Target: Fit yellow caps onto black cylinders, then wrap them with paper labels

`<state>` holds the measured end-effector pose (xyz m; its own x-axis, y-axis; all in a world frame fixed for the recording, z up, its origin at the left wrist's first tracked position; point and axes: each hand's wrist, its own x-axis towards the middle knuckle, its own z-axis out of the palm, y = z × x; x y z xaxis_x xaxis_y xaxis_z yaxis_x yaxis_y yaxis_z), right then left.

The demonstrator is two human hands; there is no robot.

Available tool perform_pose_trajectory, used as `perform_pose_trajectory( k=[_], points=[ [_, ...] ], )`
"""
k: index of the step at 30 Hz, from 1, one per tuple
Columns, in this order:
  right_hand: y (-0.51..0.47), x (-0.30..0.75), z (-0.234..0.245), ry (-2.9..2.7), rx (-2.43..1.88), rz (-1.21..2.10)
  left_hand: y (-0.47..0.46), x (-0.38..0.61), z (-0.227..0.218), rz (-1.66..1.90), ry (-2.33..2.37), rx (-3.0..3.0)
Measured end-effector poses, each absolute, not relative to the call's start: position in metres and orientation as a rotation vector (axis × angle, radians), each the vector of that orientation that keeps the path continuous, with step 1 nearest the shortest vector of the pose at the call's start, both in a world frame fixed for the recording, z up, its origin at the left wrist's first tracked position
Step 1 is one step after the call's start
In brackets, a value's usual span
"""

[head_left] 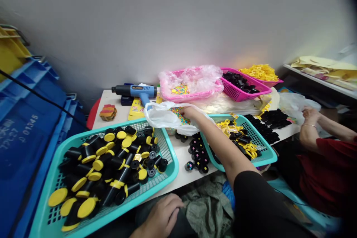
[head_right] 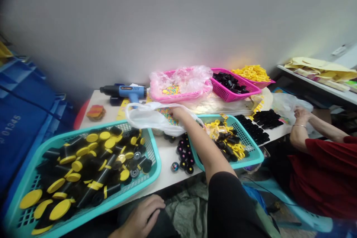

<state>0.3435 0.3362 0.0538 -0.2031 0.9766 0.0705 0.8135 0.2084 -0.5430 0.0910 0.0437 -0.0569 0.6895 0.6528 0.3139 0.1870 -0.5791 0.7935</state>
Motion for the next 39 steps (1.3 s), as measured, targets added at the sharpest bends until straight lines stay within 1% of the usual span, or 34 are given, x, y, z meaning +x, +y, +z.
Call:
perform_pose_trajectory(
  k=[4,9,14,18,20,22,26,33,39],
  points=[
    [0.334,0.356,0.053,-2.162,-1.734,0.761,0.051,0.086,-0.055,0.759,0.715,2.079],
    [0.308,0.368,0.063,-2.020,-1.700,0.744,0.049,0.088,-0.064,0.740,0.708,2.212],
    [0.248,0.372,0.080,-1.859,-1.636,0.707,0.047,0.087,-0.068,0.707,0.675,2.312],
    [0.184,0.367,0.085,-1.801,-1.560,0.847,0.047,0.088,-0.068,0.670,0.665,2.355],
    [0.160,0.360,0.081,-1.820,-1.613,0.904,0.047,0.089,-0.067,0.656,0.659,2.365],
    [0.148,0.351,0.074,-1.896,-1.805,0.841,0.047,0.089,-0.066,0.646,0.661,2.379],
    [0.151,0.331,0.062,-2.023,-2.158,0.594,0.046,0.087,-0.067,0.653,0.664,2.410],
    [0.178,0.311,0.052,-2.074,-2.463,0.279,0.046,0.085,-0.069,0.638,0.656,2.419],
    [0.184,0.307,0.046,-2.132,-2.567,0.110,0.047,0.085,-0.071,0.664,0.618,2.428]
  ],
)
